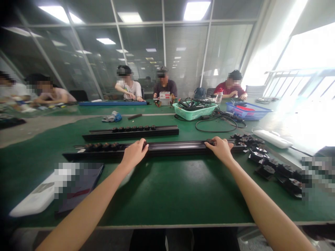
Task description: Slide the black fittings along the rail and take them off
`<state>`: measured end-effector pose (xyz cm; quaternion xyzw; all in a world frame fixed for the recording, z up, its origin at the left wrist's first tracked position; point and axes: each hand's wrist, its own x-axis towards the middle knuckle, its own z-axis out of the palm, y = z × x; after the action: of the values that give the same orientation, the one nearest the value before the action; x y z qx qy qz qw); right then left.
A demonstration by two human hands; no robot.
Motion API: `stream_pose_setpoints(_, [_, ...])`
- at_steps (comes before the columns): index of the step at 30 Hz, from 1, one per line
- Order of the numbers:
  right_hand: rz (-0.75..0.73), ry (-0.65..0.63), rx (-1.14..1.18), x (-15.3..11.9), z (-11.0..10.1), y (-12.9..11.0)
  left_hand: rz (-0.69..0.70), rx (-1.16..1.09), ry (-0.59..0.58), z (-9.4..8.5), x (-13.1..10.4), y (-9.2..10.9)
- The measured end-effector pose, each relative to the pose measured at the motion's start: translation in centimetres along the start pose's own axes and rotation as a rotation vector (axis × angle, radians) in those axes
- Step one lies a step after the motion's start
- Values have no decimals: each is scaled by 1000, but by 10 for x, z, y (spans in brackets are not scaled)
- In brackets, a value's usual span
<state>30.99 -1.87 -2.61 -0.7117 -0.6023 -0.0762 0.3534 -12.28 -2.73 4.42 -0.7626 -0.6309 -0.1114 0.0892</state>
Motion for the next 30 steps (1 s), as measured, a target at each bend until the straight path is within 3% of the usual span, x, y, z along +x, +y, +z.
stream_pose_setpoints(5, [53,-61,5,-1,-2,-3,10,-3,10,1,0,-1])
stream_pose_setpoints(12, [-23,-12,-59,-10,-7,-10,33,4,36,0,-2,-1])
stream_pose_setpoints(30, [45,-40,-131,-14,-14,-23,35,22,9,0,0,-2])
